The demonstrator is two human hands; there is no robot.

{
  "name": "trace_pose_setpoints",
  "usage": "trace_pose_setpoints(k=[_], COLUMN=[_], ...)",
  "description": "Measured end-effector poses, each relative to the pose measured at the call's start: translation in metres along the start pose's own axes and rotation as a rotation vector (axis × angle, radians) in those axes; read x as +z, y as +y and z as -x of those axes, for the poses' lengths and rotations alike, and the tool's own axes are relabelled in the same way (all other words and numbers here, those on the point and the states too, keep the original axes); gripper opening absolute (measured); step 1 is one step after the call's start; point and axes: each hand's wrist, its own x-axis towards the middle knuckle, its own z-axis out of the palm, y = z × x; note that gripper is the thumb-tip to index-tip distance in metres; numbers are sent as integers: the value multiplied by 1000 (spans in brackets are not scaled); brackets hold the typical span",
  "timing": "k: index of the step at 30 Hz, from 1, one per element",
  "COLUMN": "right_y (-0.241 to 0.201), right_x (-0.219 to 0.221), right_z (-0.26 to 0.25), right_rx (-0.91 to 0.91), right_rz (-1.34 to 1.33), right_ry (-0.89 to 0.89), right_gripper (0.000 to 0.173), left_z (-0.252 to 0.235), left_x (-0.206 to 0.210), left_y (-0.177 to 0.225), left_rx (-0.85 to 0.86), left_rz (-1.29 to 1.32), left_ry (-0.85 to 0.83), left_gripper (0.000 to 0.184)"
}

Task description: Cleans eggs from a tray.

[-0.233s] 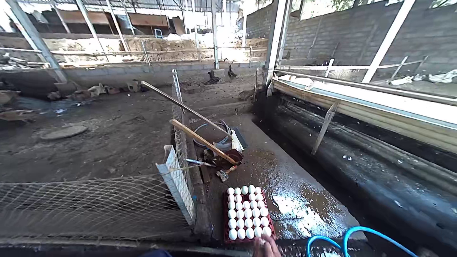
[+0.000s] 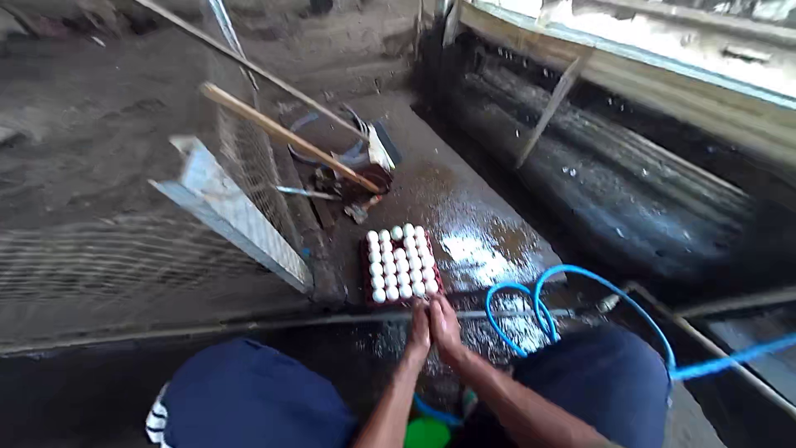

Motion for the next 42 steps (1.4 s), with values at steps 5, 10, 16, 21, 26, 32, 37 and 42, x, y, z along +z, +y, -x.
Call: trace_pose_setpoints(k=[5,10,16,21,26,32,37,42], right_y=[-8,-2,-2,-7,-4,2,-5,0], right_x=[4,-8,7,6,7,6,4,8], right_z=[1,-37,-4,-11,-23,-23,-25,-10], right_rx=[45,277,-56,90,134,218,299,-1], right_rz=[1,-129,7,-70,-140,-235,-300,-4], right_ry=[-10,-7,23,77,104,41,-48,16], right_gripper=[44,38,43,42,40,39,37,40], left_z=[-6,1,-11,-14,-11,-9,-15,-10], left_x=[-2,-8,-15,-6,-6,-15,-21,-13], left_y=[2,16,5,-1,8,10,9,0], left_rx=[59,-179,1,-36,-144,-243,-222,-86], left_rz=[6,-43,85,12,-44,24,192,58], left_ry=[12,-145,-67,52,44,-45,-53,-9], left_gripper=[48,53,50,49,52,47,36,51])
